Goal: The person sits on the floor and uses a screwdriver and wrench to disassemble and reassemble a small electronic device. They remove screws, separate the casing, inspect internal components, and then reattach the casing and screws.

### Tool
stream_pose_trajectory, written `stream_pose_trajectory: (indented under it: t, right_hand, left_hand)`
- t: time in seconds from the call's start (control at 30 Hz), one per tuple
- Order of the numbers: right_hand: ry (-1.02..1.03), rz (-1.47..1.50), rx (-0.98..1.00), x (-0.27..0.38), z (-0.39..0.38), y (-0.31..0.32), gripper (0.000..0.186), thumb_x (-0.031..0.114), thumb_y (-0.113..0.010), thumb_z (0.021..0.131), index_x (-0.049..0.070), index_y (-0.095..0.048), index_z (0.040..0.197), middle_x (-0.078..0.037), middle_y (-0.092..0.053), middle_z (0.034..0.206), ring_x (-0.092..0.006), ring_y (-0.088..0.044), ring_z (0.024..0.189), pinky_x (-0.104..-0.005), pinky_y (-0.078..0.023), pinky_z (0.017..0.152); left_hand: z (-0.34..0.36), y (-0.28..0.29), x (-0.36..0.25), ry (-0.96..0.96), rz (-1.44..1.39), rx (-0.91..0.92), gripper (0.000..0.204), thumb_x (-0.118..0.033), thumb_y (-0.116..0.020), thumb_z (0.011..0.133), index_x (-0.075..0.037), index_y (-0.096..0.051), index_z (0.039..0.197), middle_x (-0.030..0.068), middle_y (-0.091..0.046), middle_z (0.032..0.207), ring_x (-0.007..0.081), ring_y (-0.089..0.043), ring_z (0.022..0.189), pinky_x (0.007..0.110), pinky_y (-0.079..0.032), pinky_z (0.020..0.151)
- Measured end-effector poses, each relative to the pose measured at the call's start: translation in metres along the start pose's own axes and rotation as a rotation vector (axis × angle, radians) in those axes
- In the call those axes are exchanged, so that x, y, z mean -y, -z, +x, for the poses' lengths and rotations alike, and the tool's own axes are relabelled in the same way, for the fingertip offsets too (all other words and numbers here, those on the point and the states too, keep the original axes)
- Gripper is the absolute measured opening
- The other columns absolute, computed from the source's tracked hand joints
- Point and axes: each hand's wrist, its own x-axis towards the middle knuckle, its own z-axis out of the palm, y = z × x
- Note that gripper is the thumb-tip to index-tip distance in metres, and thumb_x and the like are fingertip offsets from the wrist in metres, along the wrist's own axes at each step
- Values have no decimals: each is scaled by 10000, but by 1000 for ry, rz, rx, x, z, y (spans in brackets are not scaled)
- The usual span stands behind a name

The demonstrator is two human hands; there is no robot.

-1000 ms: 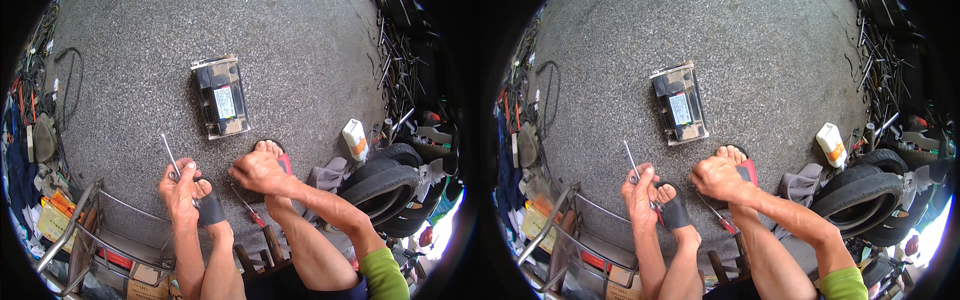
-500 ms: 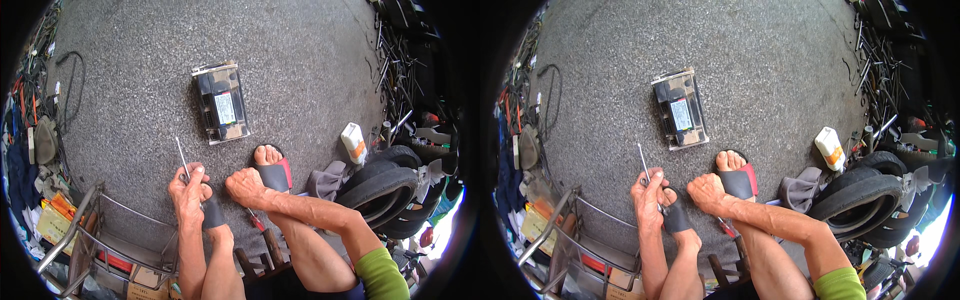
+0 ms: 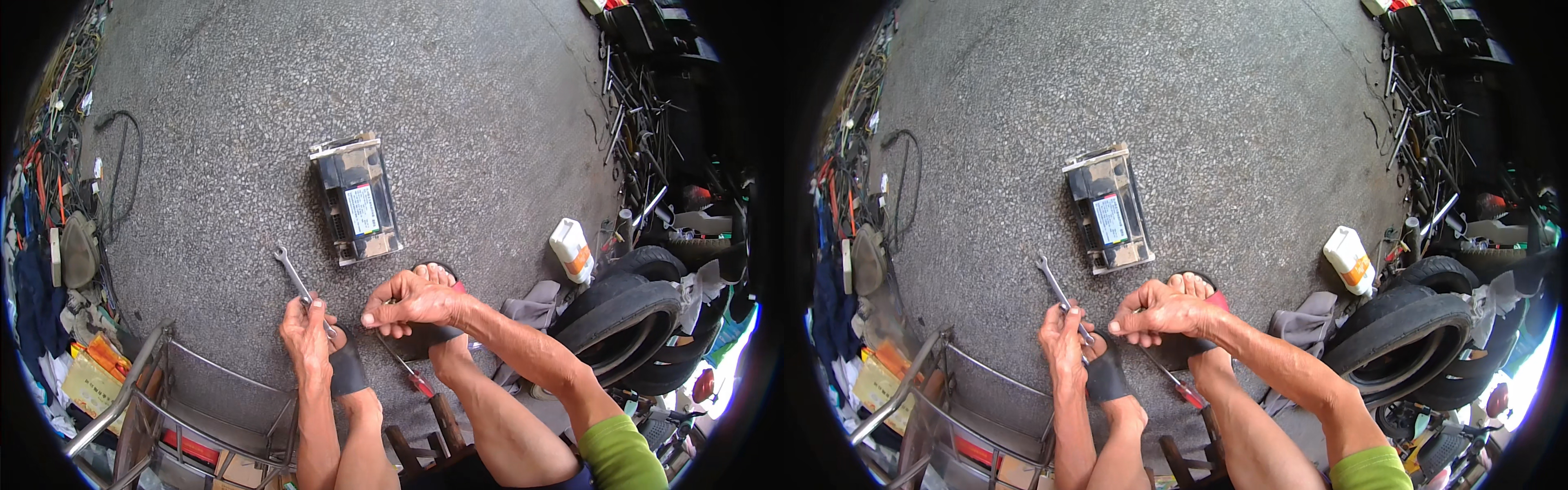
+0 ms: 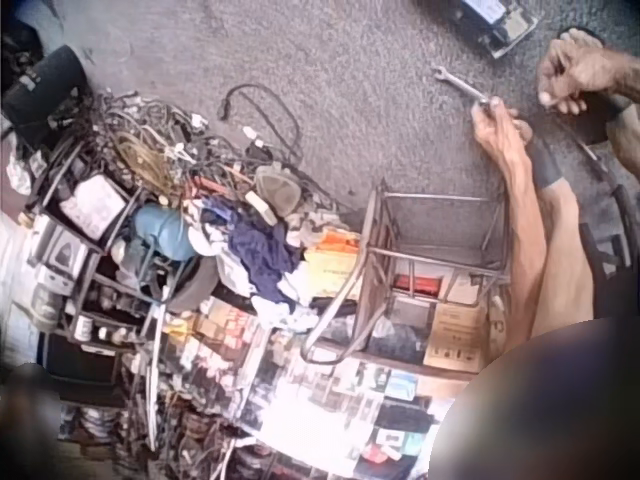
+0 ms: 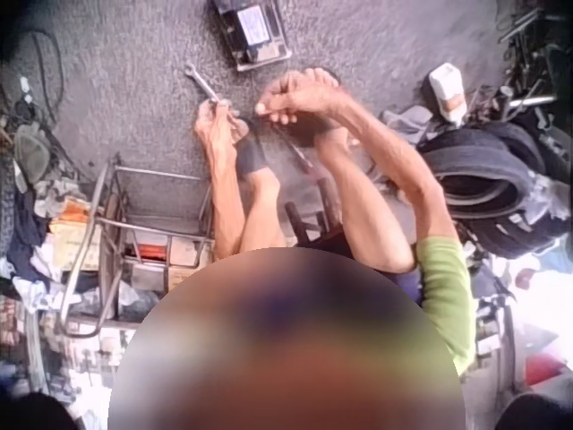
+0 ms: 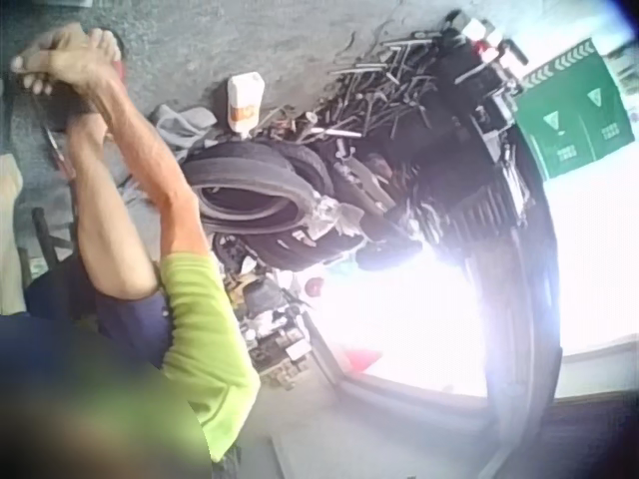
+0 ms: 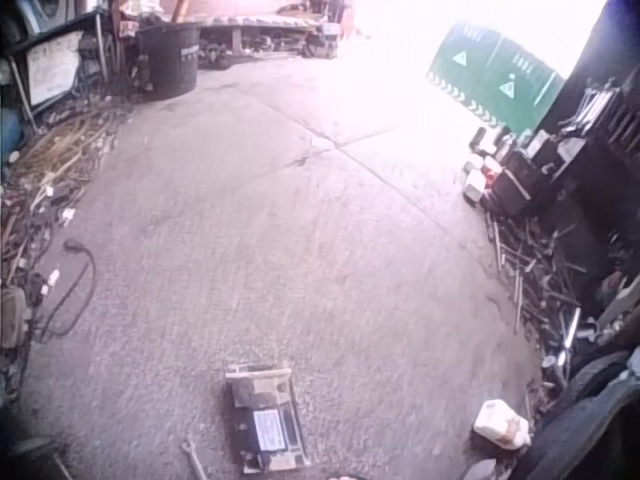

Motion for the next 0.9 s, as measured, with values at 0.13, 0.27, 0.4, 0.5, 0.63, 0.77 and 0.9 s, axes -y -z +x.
stream_pose_trajectory:
  t: [0.13,0.27,0.4,0.5,0.63,0.77,0.9]
  right_hand:
    - [92,364,34,10,-7,7,252,199,-697,957,-3,-679,1106,-111,-751,966,-160,-739,803,-235,-582,607]
    - [149,524,4,7,-6,8,290,118,-625,986,-37,-629,1231,-166,-727,1099,-203,-746,896,-272,-620,672]
    - [147,571,-35,18,-10,0,266,138,-592,997,-31,-643,1195,-164,-727,1074,-204,-742,867,-282,-614,653]
    - [146,467,-102,16,-13,7,225,202,-591,992,2,-681,1042,-131,-724,953,-165,-700,733,-268,-562,570]
    - [128,298,-438,40,-25,10,376,293,-601,1005,60,-570,711,-36,-561,641,-88,-432,445,-246,-327,417]
    - [263,63,-713,31,-19,36,495,385,-633,1001,96,-503,620,72,-421,545,-21,-341,487,-239,-240,423]
    - [229,-63,-809,18,-10,38,534,456,-750,898,65,-550,592,44,-459,545,-49,-378,494,-279,-268,406]
  left_hand:
    - [2,-3,3,-25,2,14,205,-129,-621,982,-23,-620,1157,59,-638,843,86,-569,627,230,-456,477]
    - [0,-4,-1,0,-28,42,214,-110,-624,978,-7,-612,1165,60,-653,888,90,-577,654,236,-479,527]
    - [-1,-4,1,-33,-23,97,270,-99,-642,968,24,-582,1201,80,-658,958,98,-601,751,246,-500,622]
    - [-1,-12,17,-133,-65,71,333,-115,-670,951,12,-571,1242,79,-669,989,96,-553,701,216,-436,549]
    - [-1,-12,16,-131,76,84,480,-146,-687,944,36,-509,1351,166,-651,1180,101,-574,819,192,-390,501]
    - [-5,-17,-25,-356,357,-58,536,-233,-696,930,48,-520,1351,240,-579,1302,303,-624,1135,416,-529,937]
    - [28,-34,-90,-424,231,-20,535,-296,-702,940,5,-556,1358,216,-609,1329,299,-584,1233,424,-470,1032]
